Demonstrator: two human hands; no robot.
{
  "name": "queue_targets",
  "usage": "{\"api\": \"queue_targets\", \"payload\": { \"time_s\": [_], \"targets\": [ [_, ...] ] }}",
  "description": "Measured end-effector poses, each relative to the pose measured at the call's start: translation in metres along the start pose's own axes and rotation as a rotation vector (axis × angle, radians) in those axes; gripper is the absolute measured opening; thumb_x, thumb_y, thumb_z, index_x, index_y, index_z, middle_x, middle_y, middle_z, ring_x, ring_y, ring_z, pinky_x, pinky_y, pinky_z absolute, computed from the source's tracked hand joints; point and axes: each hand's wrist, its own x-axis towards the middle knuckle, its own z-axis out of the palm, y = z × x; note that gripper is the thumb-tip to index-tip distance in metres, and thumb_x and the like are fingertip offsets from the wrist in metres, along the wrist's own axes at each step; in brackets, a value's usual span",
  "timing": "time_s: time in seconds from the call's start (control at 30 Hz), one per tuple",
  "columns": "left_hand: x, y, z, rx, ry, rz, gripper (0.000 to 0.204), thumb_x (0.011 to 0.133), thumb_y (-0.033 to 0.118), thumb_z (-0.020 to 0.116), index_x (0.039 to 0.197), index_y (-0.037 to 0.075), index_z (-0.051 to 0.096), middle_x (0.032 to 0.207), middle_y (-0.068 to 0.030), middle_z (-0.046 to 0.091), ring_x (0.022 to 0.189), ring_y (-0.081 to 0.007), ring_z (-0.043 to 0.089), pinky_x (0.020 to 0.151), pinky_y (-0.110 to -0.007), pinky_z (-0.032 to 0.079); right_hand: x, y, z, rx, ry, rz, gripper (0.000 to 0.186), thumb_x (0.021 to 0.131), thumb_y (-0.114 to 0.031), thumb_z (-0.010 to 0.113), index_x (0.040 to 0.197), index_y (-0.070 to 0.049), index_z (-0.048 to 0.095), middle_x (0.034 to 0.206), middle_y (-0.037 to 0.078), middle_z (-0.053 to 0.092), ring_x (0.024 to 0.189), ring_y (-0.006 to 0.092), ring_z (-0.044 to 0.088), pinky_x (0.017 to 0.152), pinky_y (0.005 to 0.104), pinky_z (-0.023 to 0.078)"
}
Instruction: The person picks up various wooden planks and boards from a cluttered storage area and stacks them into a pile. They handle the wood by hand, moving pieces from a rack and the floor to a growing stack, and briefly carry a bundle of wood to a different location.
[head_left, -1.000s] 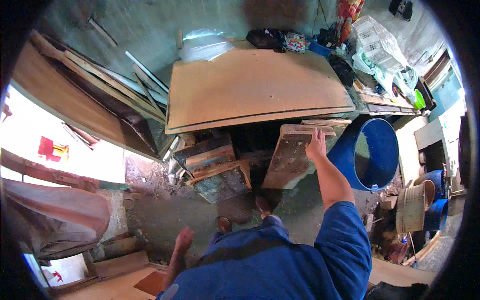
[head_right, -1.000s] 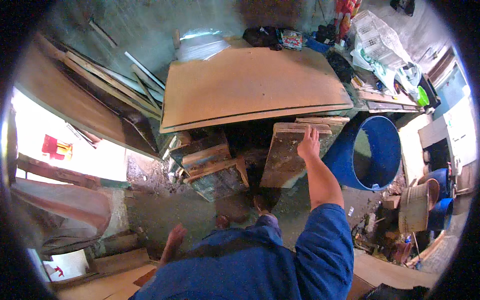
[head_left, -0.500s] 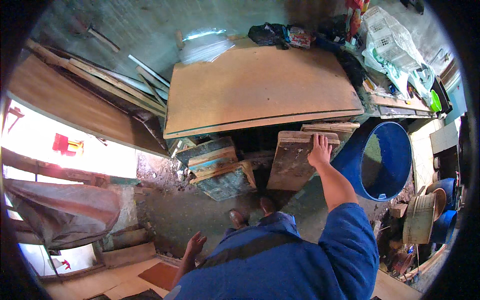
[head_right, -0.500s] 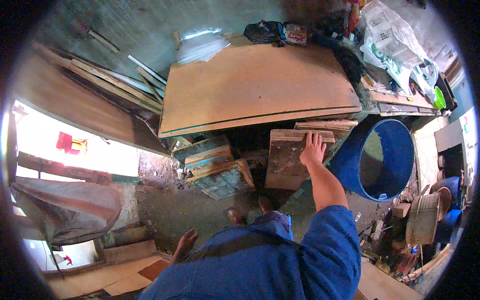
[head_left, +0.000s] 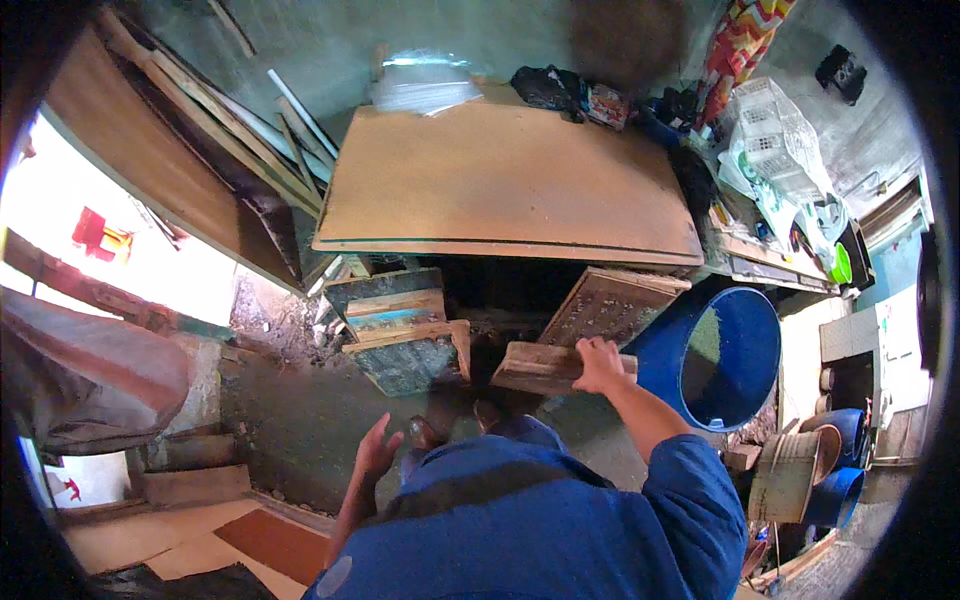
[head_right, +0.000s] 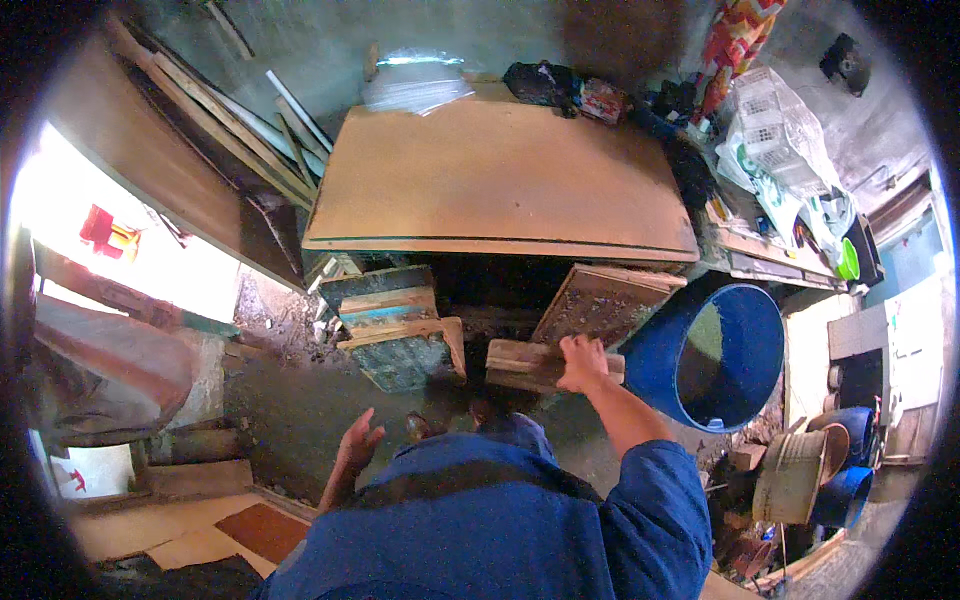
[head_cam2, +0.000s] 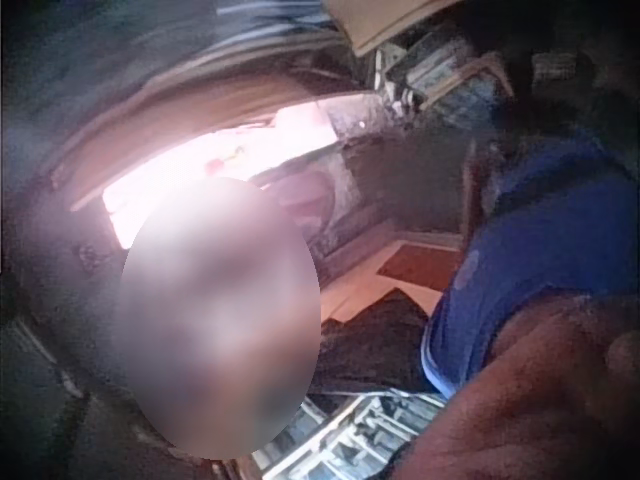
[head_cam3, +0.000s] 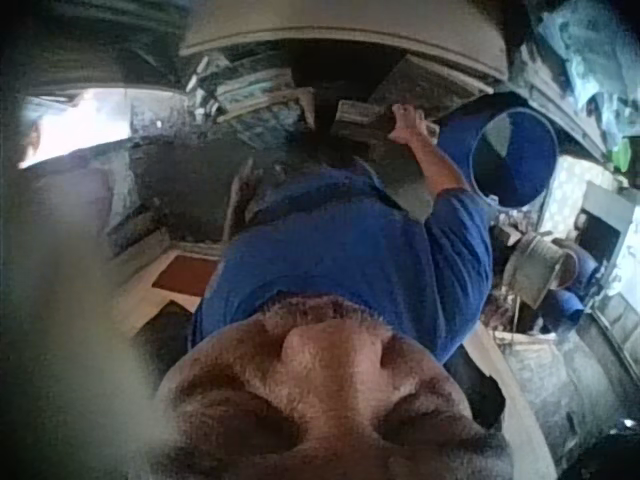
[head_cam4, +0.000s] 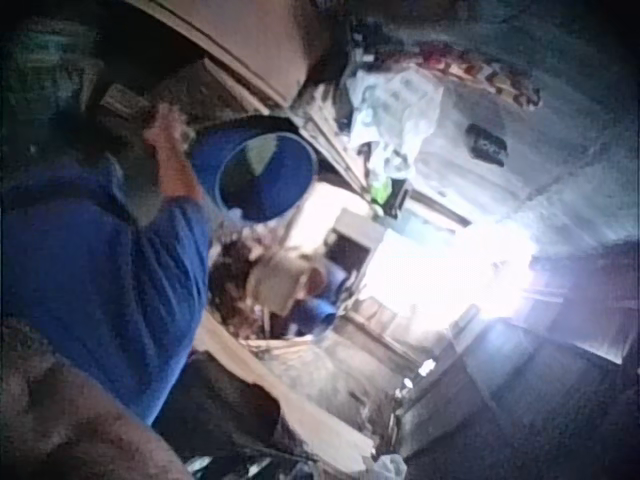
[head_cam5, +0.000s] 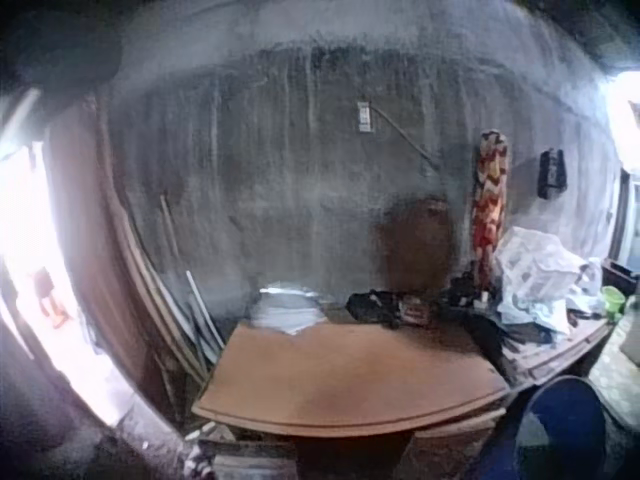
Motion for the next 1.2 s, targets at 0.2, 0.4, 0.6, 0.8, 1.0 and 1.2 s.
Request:
{"api": "queue_targets", "payload": {
  "time_s": [0.2,0.4,0.6,0.8,1.0,1.2],
  "targets": [
    [0.027,0.105,-0.012,0.038,-0.065,0.291,0.065,0.077,0.031,0.067,0.131,0.004,0.042,0.132,-0.0214,0.043,0.125,-0.0334,0.039,0.102,-0.037,0.033,-0.019,-0.032,0.021,0.136,-0.133,-0.197,0.068,0.056,-0.024,0.072,0.117,-0.012,0.044,0.1,0.017,0.06,0.099,0.0352,0.057,0.085,0.0439,0.045],
    [0.048,0.19,0.006,0.404,-0.178,0.581,0.081,0.069,0.04,0.072,0.135,0.009,0.037,0.14,-0.0161,0.034,0.13,-0.0307,0.032,0.106,-0.039,0.027,-0.021,-0.068,-0.01,0.175,-0.074,-0.282,0.066,0.056,-0.022,0.071,0.117,-0.012,0.047,0.1,0.016,0.06,0.097,0.0331,0.057,0.08,0.0426,0.048],
    [0.052,0.236,0.029,0.754,-0.336,0.573,0.086,0.06,0.035,0.072,0.133,0.009,0.035,0.129,-0.0157,0.046,0.117,-0.0311,0.046,0.1,-0.043,0.036,-0.029,-0.105,-0.056,0.178,0.007,-0.517,0.066,0.058,-0.026,0.072,0.117,-0.008,0.049,0.1,0.014,0.06,0.097,0.0312,0.058,0.081,0.0409,0.047],
    [0.037,0.254,0.007,0.783,-0.291,0.317,0.067,0.058,0.031,0.071,0.116,0.008,0.048,0.104,-0.0146,0.06,0.097,-0.0346,0.058,0.082,-0.046,0.047,-0.019,-0.114,-0.082,0.19,0.06,-0.824,0.067,0.062,-0.032,0.072,0.12,-0.007,0.049,0.106,0.014,0.06,0.103,0.026,0.057,0.088,0.0377,0.045],
    [0.006,0.239,-0.016,0.779,-0.153,0.123,0.059,0.06,0.037,0.076,0.104,0.007,0.052,0.101,-0.0165,0.06,0.098,-0.0348,0.057,0.082,-0.044,0.045,0.056,-0.029,-0.081,0.812,0.245,-0.239,0.041,0.077,-0.034,0.064,0.103,-0.002,0.061,0.107,0.014,0.06,0.105,0.0299,0.055,0.089,0.0374,0.044],
    [-0.031,0.201,-0.044,0.697,0.023,0.013,0.05,0.056,0.028,0.077,0.096,0.008,0.053,0.093,-0.0135,0.061,0.09,-0.0335,0.058,0.076,-0.042,0.046,0.116,0.091,-0.018,0.486,0.387,0.431,0.07,0.075,-0.022,0.066,0.132,-0.003,0.031,0.134,0.023,0.033,0.126,0.0381,0.031,0.1,0.0434,0.035]
  ]
}}
